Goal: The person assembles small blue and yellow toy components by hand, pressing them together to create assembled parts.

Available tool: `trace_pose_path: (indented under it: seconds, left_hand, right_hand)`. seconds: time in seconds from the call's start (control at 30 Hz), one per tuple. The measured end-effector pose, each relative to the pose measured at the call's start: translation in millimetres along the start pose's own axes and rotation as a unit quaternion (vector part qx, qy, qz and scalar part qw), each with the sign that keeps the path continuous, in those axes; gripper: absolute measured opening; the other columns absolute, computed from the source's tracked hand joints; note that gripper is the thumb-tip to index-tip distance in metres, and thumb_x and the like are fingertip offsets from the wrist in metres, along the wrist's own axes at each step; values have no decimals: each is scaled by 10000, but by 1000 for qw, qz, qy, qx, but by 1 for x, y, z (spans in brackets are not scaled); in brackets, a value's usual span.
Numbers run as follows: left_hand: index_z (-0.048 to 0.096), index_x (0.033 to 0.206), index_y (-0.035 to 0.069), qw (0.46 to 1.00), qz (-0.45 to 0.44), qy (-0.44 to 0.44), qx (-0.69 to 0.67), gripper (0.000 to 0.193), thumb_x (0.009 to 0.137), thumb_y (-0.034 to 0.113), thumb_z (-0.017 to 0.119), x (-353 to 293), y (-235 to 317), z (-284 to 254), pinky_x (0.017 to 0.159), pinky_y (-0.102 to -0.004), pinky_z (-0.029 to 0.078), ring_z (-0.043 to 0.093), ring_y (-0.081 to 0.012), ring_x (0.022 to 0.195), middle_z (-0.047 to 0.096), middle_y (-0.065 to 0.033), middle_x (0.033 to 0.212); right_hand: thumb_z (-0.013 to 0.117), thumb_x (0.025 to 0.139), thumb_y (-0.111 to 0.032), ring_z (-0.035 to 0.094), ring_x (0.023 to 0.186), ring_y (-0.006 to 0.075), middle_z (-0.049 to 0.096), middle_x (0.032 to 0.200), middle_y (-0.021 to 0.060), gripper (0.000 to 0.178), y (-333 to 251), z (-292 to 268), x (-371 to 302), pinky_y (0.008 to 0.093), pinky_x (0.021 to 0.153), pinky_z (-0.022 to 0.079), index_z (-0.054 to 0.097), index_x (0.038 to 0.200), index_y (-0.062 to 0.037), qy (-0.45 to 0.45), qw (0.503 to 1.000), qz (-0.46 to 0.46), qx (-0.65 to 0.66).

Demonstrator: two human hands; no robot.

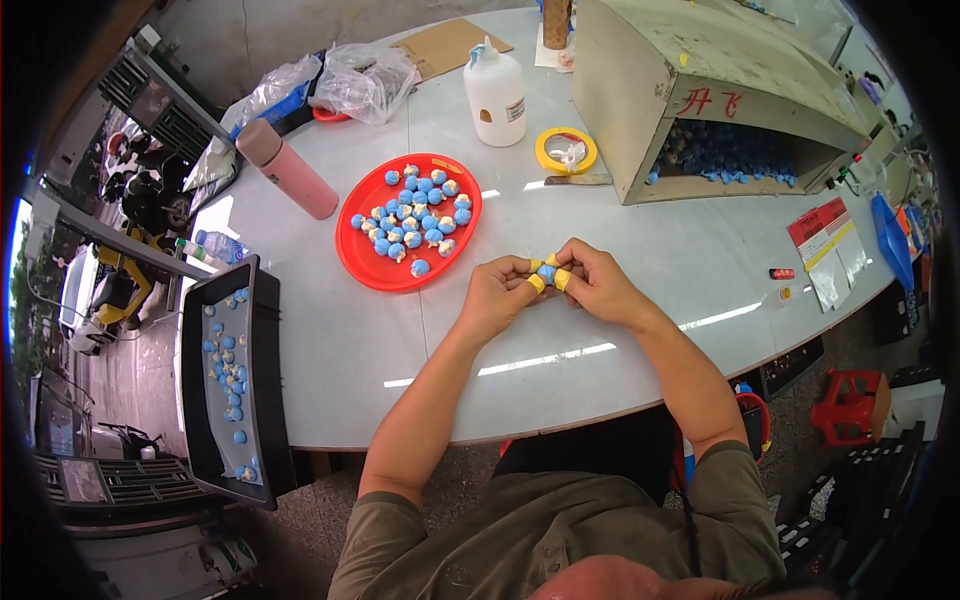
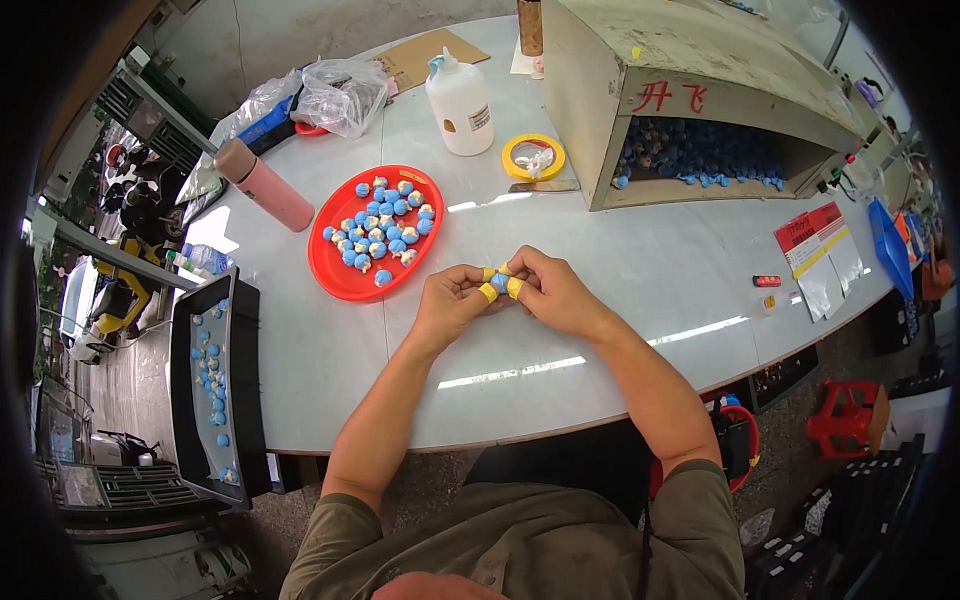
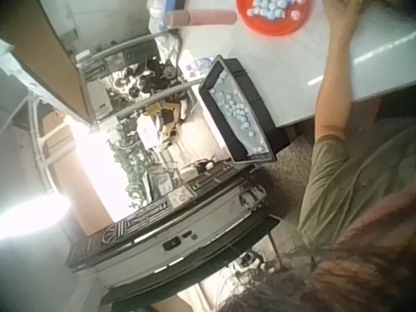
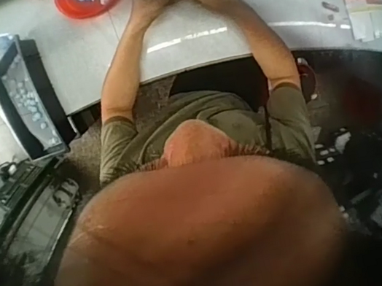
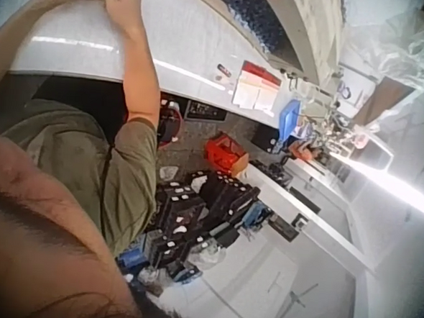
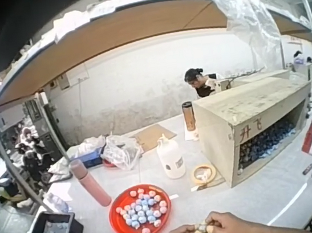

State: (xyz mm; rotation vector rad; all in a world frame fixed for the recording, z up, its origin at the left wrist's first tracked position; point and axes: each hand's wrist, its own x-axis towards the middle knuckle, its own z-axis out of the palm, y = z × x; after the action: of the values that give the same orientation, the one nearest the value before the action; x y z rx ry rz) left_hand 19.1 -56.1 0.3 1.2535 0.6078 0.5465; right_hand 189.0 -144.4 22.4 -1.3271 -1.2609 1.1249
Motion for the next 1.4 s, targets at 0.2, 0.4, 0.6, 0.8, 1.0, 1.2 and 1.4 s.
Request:
trace_pose_path:
  seconds: [0.2,0.4,0.6,0.8,1.0,1.2,1.4]
  left_hand:
    - [580,1042,-118,999,29,-3,-18,181,884,-31,597,0,-8,2,787,-260,564,667,-175,899,652,-147,998]
    - [569,1024,-104,999,39,9,17,157,884,-37,596,0,-13,1,853,-313,572,650,-176,932,635,-141,1016]
    - [572,1017,-94,999,43,16,20,159,873,-35,605,1,-14,1,838,-300,571,649,-159,914,637,-131,1001]
    - [575,1006,-87,999,39,22,29,157,862,-36,612,0,-12,1,822,-287,570,649,-147,897,642,-123,980]
    - [580,997,-83,995,47,42,72,165,852,-22,629,-1,-13,2,783,-245,557,652,-124,867,651,-115,955]
    - [570,1011,-84,996,50,38,59,172,859,-23,621,-1,-13,3,789,-258,560,653,-131,875,650,-124,972]
    - [550,1039,-89,998,44,25,39,178,878,-26,592,0,-14,2,807,-281,562,656,-151,898,647,-137,992]
  right_hand:
    - [474,860,55,528,630,81,585,794,57,115,12,3,-1,244,550,438,489,963,8,-1,1000,-7,-11]
    - [488,850,63,493,660,71,564,799,48,112,9,10,-3,239,573,420,481,952,17,26,998,-46,-15]
    - [493,885,53,455,606,43,522,768,5,100,18,10,-2,212,520,376,464,943,-22,27,997,-68,-37]
    - [501,878,58,450,632,40,518,784,10,103,19,12,-2,209,541,379,472,944,-15,36,994,-86,-56]
    - [497,876,62,450,646,44,517,793,13,111,21,10,-1,212,552,383,475,955,-13,24,995,-81,-50]
    - [492,876,66,452,646,42,523,794,10,114,20,10,-1,211,555,386,474,956,-13,22,997,-67,-28]
    - [502,867,64,501,685,43,545,810,18,115,21,11,1,207,601,421,480,953,-10,35,995,-80,-43]
